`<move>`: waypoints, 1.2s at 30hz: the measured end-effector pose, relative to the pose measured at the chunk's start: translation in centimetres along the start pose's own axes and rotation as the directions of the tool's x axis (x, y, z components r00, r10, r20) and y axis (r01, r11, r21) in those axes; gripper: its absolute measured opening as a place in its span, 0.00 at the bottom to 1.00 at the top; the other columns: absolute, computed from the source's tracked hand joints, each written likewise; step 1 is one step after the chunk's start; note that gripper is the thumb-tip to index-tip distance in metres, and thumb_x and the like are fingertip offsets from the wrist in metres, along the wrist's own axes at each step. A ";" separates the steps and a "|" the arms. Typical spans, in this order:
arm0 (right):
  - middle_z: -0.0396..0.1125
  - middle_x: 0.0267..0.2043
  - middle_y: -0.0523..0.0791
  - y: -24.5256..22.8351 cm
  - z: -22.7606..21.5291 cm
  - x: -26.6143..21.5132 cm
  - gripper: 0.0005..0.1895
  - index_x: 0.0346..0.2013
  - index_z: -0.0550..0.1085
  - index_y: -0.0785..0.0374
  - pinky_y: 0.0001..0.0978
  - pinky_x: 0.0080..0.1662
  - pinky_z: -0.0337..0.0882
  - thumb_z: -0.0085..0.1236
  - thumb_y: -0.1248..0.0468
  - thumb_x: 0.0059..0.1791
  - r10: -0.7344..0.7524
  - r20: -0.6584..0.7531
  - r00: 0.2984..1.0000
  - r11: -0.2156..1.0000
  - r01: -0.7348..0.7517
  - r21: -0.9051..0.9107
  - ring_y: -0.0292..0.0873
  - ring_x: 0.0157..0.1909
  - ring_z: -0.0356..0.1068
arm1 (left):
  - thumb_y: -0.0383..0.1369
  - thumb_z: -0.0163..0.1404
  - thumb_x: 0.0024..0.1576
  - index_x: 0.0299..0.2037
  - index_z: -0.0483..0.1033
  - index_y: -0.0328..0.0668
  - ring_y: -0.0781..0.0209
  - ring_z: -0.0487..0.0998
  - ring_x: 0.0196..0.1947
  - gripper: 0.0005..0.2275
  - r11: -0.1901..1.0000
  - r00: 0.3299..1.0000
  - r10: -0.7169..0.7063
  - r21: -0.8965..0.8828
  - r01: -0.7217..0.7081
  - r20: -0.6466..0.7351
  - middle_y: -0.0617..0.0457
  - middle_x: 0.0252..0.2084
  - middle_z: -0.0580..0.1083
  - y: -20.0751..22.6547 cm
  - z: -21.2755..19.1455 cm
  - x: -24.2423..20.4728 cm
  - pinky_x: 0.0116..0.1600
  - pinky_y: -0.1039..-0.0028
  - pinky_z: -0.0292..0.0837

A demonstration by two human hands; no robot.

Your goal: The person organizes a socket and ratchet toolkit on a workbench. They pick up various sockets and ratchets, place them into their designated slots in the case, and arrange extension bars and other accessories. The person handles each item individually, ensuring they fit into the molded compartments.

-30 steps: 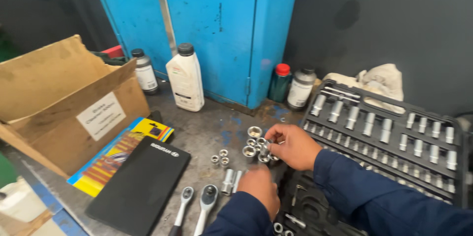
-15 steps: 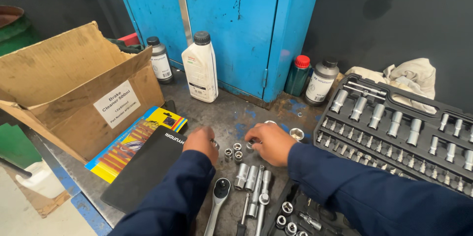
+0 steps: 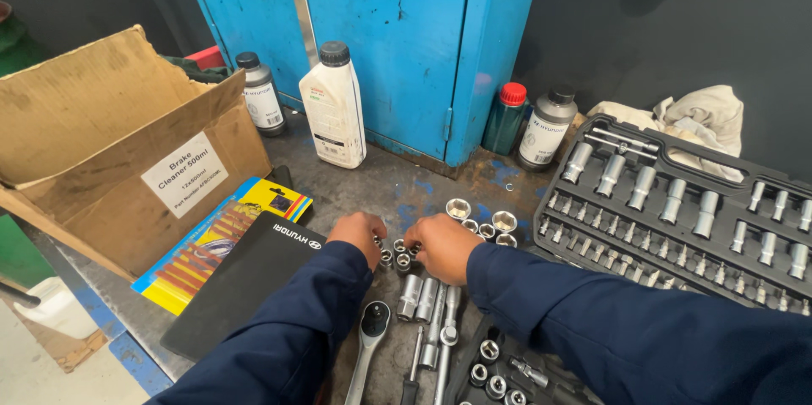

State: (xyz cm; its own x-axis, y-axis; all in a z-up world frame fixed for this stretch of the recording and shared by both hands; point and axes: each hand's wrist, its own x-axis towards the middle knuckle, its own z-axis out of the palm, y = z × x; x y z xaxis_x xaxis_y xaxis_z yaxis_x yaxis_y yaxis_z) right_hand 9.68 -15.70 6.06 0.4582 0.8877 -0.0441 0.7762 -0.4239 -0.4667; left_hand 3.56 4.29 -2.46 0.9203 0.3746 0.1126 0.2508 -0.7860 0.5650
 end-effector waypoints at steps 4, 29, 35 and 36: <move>0.75 0.44 0.54 0.3 -1.2 -1.0 0.16 0.45 0.78 0.65 0.40 0.48 0.74 0.59 0.71 0.43 -0.059 -0.132 0.989 0.995 0.068 0.066 0.51 0.45 0.76 | 0.19 0.55 0.43 0.42 0.82 0.48 0.46 0.81 0.48 0.17 0.998 0.998 -0.042 -0.049 0.044 0.055 0.44 0.43 0.80 0.1 -0.6 0.2 0.54 0.65 0.75; 0.73 0.32 0.51 -1.7 -2.1 -15.1 0.10 0.34 0.77 0.64 0.40 0.38 0.73 0.64 0.63 0.41 -0.008 0.127 0.992 1.000 0.004 0.030 0.52 0.36 0.75 | 0.22 0.56 0.42 0.32 0.82 0.37 0.38 0.77 0.48 0.08 0.940 0.875 0.333 -0.049 -0.338 0.351 0.36 0.46 0.74 12.8 6.1 -14.5 0.53 0.59 0.74; 0.73 0.28 0.48 -1.6 -5.1 -12.9 0.14 0.33 0.78 0.64 0.39 0.36 0.75 0.66 0.61 0.36 0.031 0.024 0.999 0.998 -0.033 0.057 0.47 0.31 0.75 | 0.22 0.56 0.39 0.28 0.80 0.38 0.39 0.77 0.45 0.07 0.913 0.867 0.403 -0.188 -0.362 0.292 0.41 0.41 0.74 11.7 5.6 -14.9 0.49 0.59 0.74; 0.73 0.27 0.48 -1.4 -5.9 -12.2 0.13 0.33 0.79 0.63 0.39 0.36 0.75 0.65 0.62 0.36 0.081 0.015 0.997 0.995 -0.081 0.063 0.46 0.30 0.75 | 0.22 0.57 0.39 0.29 0.79 0.38 0.40 0.77 0.45 0.07 0.902 0.856 0.425 -0.209 -0.377 0.292 0.42 0.40 0.74 11.5 5.3 -14.9 0.48 0.59 0.74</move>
State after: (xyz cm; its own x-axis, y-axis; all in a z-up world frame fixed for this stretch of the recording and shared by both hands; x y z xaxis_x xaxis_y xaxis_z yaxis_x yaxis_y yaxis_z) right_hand 5.53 -27.01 12.48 0.5129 0.8532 -0.0944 0.7077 -0.4826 -0.5160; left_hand -5.65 -12.98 -1.98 0.9827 -0.1573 0.0979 -0.1833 -0.7480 0.6378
